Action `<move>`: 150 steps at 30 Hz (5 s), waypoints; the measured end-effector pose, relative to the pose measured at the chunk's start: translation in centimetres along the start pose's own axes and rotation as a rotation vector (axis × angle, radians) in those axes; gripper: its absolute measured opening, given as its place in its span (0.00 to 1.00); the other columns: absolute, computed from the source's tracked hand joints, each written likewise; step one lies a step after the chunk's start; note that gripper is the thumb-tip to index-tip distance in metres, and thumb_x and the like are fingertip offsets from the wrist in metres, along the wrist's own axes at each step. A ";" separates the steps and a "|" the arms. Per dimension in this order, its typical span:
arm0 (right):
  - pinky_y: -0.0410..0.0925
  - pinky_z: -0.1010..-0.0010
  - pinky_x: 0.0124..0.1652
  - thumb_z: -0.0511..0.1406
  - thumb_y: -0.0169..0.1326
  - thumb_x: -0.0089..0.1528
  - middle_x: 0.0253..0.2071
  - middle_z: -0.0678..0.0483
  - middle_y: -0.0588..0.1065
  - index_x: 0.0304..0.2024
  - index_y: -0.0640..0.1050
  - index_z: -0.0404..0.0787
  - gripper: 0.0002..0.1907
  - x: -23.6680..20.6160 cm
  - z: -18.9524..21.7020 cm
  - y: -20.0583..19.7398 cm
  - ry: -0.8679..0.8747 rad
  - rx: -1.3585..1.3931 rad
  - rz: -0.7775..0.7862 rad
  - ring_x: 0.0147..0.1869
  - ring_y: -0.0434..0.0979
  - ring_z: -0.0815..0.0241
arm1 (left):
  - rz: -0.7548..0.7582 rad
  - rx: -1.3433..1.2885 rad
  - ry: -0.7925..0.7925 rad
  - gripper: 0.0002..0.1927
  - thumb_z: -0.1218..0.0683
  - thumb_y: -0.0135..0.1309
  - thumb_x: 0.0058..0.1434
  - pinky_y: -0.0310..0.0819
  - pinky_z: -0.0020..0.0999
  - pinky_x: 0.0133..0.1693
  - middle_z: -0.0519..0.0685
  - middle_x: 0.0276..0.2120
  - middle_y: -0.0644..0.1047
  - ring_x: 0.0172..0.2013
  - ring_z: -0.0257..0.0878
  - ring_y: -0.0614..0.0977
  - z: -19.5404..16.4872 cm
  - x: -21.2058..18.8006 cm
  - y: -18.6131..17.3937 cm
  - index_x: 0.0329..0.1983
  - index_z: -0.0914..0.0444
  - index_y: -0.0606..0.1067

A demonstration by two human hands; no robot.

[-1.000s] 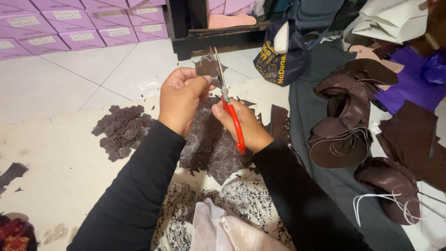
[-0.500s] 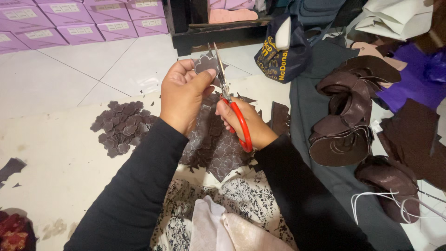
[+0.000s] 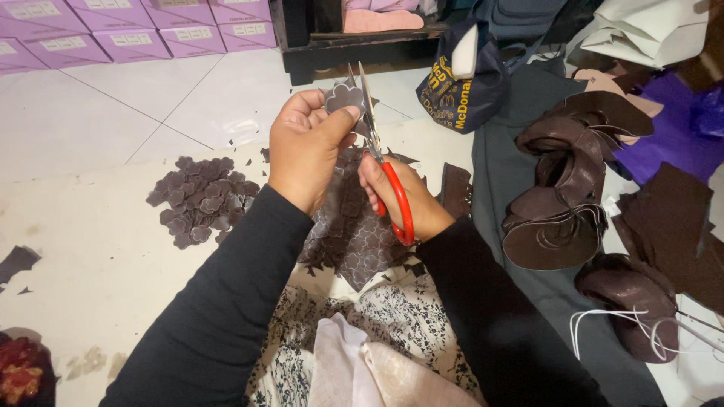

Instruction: The person uses red-handled scissors to cut flower-shaped pieces from a brown patterned fabric. They hold the fabric with the left hand and cut with the right, placing finished pieces into a growing pile on the floor.

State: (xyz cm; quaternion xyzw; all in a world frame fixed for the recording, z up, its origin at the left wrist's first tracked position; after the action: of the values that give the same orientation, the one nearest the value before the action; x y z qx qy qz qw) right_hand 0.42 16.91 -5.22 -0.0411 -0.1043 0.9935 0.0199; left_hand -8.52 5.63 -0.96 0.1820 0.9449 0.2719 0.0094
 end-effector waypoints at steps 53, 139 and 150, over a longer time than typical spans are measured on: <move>0.57 0.77 0.26 0.55 0.45 0.69 0.23 0.62 0.61 0.31 0.66 0.43 0.25 -0.8 1.5 0.4 -0.022 0.091 0.139 0.25 0.59 0.71 | 0.138 0.117 0.006 0.06 0.65 0.59 0.62 0.72 0.22 0.30 0.46 0.31 0.80 0.28 0.28 0.79 -2.0 0.4 0.0 0.37 0.65 0.72; 0.61 0.77 0.29 0.52 0.45 0.71 0.29 0.59 0.65 0.36 0.68 0.40 0.23 -0.8 1.3 0.3 -0.070 0.165 0.084 0.29 0.63 0.69 | 0.140 -0.092 -0.275 0.07 0.61 0.57 0.65 0.69 0.23 0.30 0.48 0.34 0.79 0.32 0.32 0.78 1.1 -0.1 0.6 0.43 0.66 0.73; 0.63 0.75 0.40 0.54 0.43 0.72 0.32 0.59 0.66 0.41 0.69 0.41 0.24 -2.5 3.6 0.8 -0.104 0.190 0.323 0.37 0.66 0.68 | 0.266 -0.003 -0.302 0.09 0.59 0.57 0.66 0.71 0.22 0.31 0.46 0.35 0.79 0.32 0.29 0.78 0.3 -0.1 0.9 0.46 0.64 0.72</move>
State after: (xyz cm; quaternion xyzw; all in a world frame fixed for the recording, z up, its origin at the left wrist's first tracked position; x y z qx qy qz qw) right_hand 2.54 15.23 -1.69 -0.0039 -0.0032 0.9900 -0.1413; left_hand -8.08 6.47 -0.79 0.3438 0.9001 0.2415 0.1156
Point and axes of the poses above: each hand's wrist, its own x-axis towards the middle knuckle, its own y-axis out of the palm, z = x × y, the point moved 10 cm from there along x, towards the middle knuckle
